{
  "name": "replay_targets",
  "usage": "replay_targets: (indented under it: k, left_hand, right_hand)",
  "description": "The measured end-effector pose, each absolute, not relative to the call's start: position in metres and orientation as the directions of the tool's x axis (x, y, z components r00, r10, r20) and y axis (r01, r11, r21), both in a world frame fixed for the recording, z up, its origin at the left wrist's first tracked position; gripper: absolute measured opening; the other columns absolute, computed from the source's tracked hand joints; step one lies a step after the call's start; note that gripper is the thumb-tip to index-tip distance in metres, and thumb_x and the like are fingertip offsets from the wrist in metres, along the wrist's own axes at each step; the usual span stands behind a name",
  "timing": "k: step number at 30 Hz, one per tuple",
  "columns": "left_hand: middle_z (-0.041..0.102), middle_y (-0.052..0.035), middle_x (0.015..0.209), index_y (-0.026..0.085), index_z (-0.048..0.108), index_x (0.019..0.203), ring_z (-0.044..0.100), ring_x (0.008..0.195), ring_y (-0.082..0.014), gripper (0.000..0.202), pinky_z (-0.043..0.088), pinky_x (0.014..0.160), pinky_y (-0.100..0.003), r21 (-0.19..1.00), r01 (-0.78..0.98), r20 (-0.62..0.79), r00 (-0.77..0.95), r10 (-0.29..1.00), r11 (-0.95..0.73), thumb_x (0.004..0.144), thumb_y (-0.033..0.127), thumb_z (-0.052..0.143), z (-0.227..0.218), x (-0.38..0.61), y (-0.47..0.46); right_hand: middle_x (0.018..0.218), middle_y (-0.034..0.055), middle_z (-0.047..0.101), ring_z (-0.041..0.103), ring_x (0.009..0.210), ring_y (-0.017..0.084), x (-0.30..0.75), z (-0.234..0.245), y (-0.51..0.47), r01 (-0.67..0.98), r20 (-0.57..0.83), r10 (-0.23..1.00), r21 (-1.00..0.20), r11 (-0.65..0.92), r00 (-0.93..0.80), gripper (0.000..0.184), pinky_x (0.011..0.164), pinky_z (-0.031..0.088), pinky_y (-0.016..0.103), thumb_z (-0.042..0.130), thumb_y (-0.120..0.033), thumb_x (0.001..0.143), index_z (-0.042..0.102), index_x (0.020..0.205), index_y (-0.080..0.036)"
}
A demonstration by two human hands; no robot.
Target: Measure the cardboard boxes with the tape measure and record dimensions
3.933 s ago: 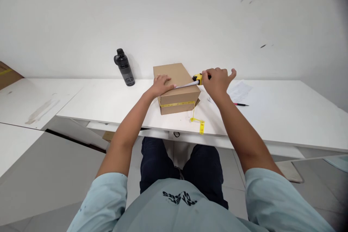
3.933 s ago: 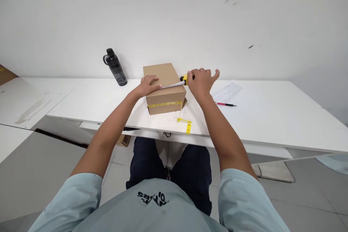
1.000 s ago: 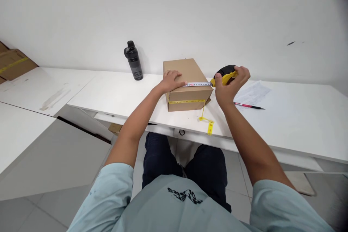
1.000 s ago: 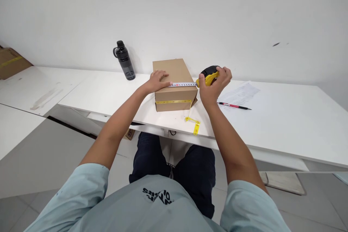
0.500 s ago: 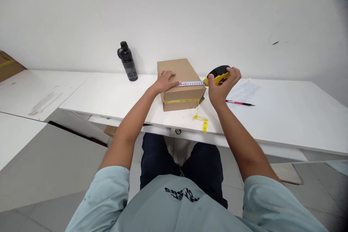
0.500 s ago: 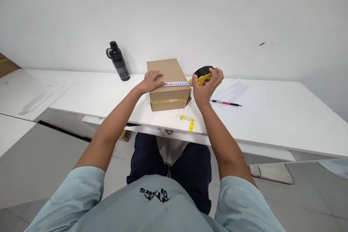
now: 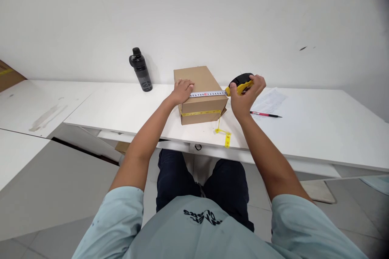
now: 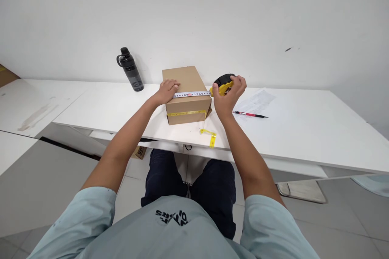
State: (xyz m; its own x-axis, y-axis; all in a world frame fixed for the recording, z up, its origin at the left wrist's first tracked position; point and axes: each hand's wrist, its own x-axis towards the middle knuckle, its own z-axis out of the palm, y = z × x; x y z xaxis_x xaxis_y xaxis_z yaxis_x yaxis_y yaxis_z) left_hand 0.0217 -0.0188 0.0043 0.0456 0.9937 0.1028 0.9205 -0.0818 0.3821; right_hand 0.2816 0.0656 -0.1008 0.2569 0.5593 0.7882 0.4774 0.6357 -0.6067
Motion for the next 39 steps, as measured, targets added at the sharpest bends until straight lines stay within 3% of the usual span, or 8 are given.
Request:
replay_targets:
  k: [12, 27, 35, 39]
  left_hand:
    - [0.052, -0.0049, 0.168, 0.024, 0.060, 0.147, 0.031, 0.165, -0.0219, 0.053, 0.012, 0.141, -0.047, 0.367, 0.925, 0.131, 0.055, 0.990, -0.100, 0.109, 0.035, 0.025, 0.000, 0.020, -0.016]
    - [0.052, -0.0063, 0.167, 0.022, 0.060, 0.147, 0.032, 0.164, -0.0215, 0.053, 0.012, 0.140, -0.042, 0.344, 0.935, 0.134, 0.038, 0.990, -0.082, 0.108, 0.033, 0.027, -0.002, 0.020, -0.012]
    - [0.052, -0.0084, 0.167, 0.019, 0.059, 0.149, 0.031, 0.165, -0.0214, 0.057, 0.009, 0.141, -0.040, 0.350, 0.932, 0.118, 0.054, 0.992, -0.093, 0.107, 0.034, 0.025, 0.004, 0.023, -0.018]
    - [0.052, -0.0054, 0.167, 0.023, 0.060, 0.148, 0.031, 0.165, -0.0212, 0.055, 0.009, 0.141, -0.041, 0.366, 0.926, 0.125, 0.046, 0.991, -0.089, 0.106, 0.035, 0.026, 0.003, 0.022, -0.017]
  right_hand:
    - [0.152, 0.0172, 0.034, 0.032, 0.155, 0.033, 0.283, -0.097, 0.063, 0.483, 0.762, 0.603, -0.630, 0.608, 0.236, 0.063, 0.128, 0.029, 0.065, 0.067, -0.053, 0.090, 0.043, 0.142, -0.025]
    - [0.150, 0.0176, 0.038, 0.035, 0.153, 0.032, 0.274, -0.090, 0.062, 0.481, 0.778, 0.575, -0.617, 0.623, 0.252, 0.061, 0.129, 0.029, 0.062, 0.067, -0.050, 0.088, 0.044, 0.138, -0.023]
    - [0.153, 0.0176, 0.037, 0.034, 0.154, 0.033, 0.273, -0.086, 0.058, 0.479, 0.742, 0.617, -0.655, 0.584, 0.263, 0.061, 0.129, 0.027, 0.067, 0.067, -0.053, 0.089, 0.044, 0.138, -0.025]
    - [0.152, 0.0177, 0.035, 0.032, 0.155, 0.034, 0.272, -0.084, 0.056, 0.484, 0.738, 0.626, -0.656, 0.579, 0.250, 0.060, 0.128, 0.025, 0.068, 0.063, -0.057, 0.091, 0.043, 0.138, -0.026]
